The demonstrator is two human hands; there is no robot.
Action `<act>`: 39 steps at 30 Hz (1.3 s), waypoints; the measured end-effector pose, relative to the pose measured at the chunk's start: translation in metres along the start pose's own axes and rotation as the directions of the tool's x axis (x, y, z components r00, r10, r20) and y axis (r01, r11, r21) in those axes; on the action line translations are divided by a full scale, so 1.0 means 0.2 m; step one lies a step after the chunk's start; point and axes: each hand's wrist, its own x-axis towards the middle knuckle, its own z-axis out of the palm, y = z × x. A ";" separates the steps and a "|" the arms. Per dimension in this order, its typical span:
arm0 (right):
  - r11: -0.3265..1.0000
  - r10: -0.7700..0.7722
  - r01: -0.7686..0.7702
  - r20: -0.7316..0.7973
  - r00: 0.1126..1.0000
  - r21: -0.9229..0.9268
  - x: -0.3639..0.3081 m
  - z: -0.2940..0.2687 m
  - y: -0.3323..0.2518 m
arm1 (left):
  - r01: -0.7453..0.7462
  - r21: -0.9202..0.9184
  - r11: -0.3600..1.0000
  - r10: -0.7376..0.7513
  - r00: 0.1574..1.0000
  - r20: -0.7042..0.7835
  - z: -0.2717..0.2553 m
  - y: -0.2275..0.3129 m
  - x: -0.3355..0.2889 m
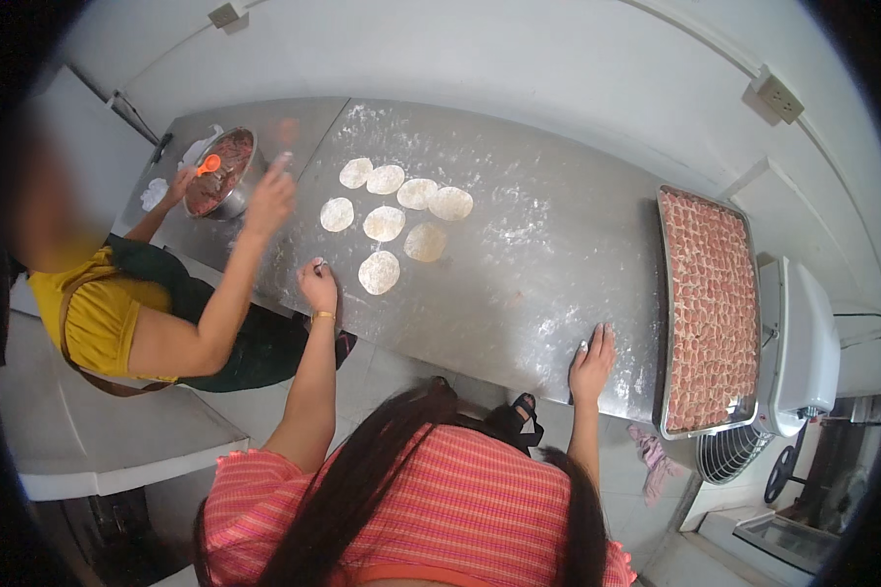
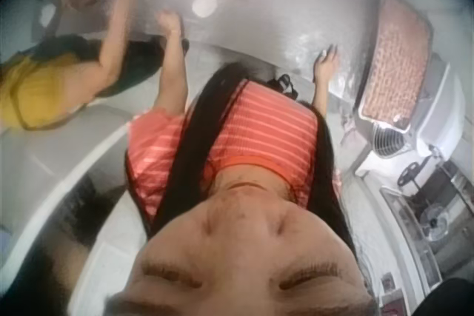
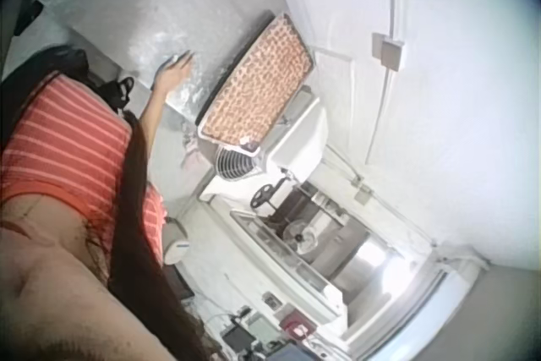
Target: The person places small red filling onto flattened dough circles on a metal table, folds them into dumplings, and arranges them on a large tray. Another person assists by preparing dough and filling nearby.
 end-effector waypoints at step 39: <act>-0.304 0.196 -0.631 0.695 0.692 0.714 0.32 0.03 -0.88 | 0.957 -0.291 0.006 0.292 0.277 0.916 0.35 0.96 -0.38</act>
